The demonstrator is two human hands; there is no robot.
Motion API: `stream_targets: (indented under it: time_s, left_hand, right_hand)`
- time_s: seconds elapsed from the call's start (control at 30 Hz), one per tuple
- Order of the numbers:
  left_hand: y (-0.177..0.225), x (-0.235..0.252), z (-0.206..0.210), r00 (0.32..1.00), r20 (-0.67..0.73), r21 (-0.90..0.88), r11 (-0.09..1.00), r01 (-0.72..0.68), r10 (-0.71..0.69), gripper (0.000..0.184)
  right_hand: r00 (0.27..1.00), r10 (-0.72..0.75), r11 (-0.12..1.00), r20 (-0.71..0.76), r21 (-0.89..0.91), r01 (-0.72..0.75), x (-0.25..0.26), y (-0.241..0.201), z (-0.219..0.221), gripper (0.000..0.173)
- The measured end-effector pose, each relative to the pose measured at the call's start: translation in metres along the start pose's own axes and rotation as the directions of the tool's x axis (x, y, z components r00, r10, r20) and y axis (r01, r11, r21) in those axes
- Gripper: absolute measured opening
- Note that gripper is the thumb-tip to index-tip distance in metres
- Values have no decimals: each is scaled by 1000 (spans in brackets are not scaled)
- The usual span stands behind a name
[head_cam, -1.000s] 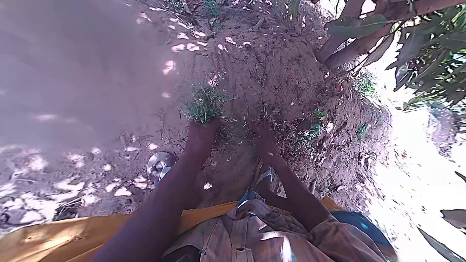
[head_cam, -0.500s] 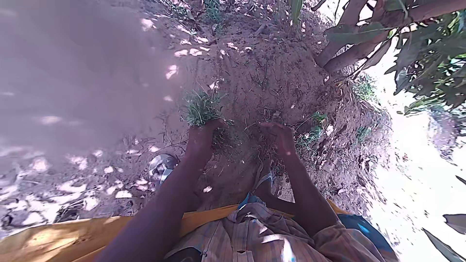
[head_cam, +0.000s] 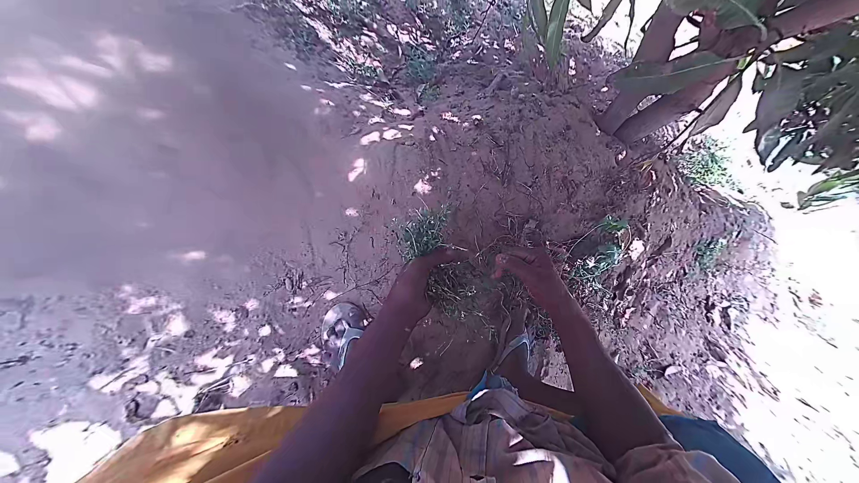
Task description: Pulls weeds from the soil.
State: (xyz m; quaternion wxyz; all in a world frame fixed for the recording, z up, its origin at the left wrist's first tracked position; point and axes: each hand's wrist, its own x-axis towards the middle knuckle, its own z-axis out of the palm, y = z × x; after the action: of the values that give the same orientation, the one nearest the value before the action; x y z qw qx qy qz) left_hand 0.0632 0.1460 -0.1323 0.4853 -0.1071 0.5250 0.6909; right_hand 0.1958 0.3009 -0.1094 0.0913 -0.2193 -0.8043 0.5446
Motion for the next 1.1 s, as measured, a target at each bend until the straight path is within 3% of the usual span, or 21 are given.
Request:
stream_targets:
  time_s: [0.03,0.1,0.17,0.23,0.43,0.57,0.67,0.8,0.87,0.93,1.1]
  left_hand:
    - [0,0,0,999,-39,29,999,-25,26,14]
    - [-1,1,-1,987,-133,96,993,-75,88,9]
    - [-2,5,-5,973,-177,118,985,-126,146,15]
    - [-1,8,-5,961,-204,119,979,-165,186,16]
    - [-5,6,1,952,-247,147,978,-151,184,18]
    - [-5,7,2,949,-232,150,971,-184,216,14]
    - [-5,5,6,948,-229,161,969,-187,221,12]
    - [-5,4,5,950,-215,154,969,-194,225,12]
    - [-4,3,5,951,-214,154,969,-195,225,14]
    - [-5,3,5,951,-211,146,969,-200,228,14]
    - [-6,4,3,949,-207,142,967,-211,238,12]
  right_hand:
    - [994,106,975,-41,-192,-112,2,-2,-3,30]
    - [941,309,803,-140,-492,-337,8,7,-9,36]
    - [848,495,618,-188,-611,-495,9,20,-16,38]
    - [801,562,534,-209,-647,-544,8,29,-17,38]
    - [893,376,617,-247,-652,-441,6,45,-1,36]
    - [966,183,709,-180,-657,-257,-2,75,18,31]
    - [962,272,682,-25,-701,-211,-4,79,31,37]
    - [899,439,597,12,-751,-281,-2,74,32,46]
    - [894,447,593,2,-749,-295,0,77,29,43]
    - [909,417,626,-28,-716,-309,0,81,25,39]
    - [967,180,743,-183,-619,-255,-3,97,22,25]
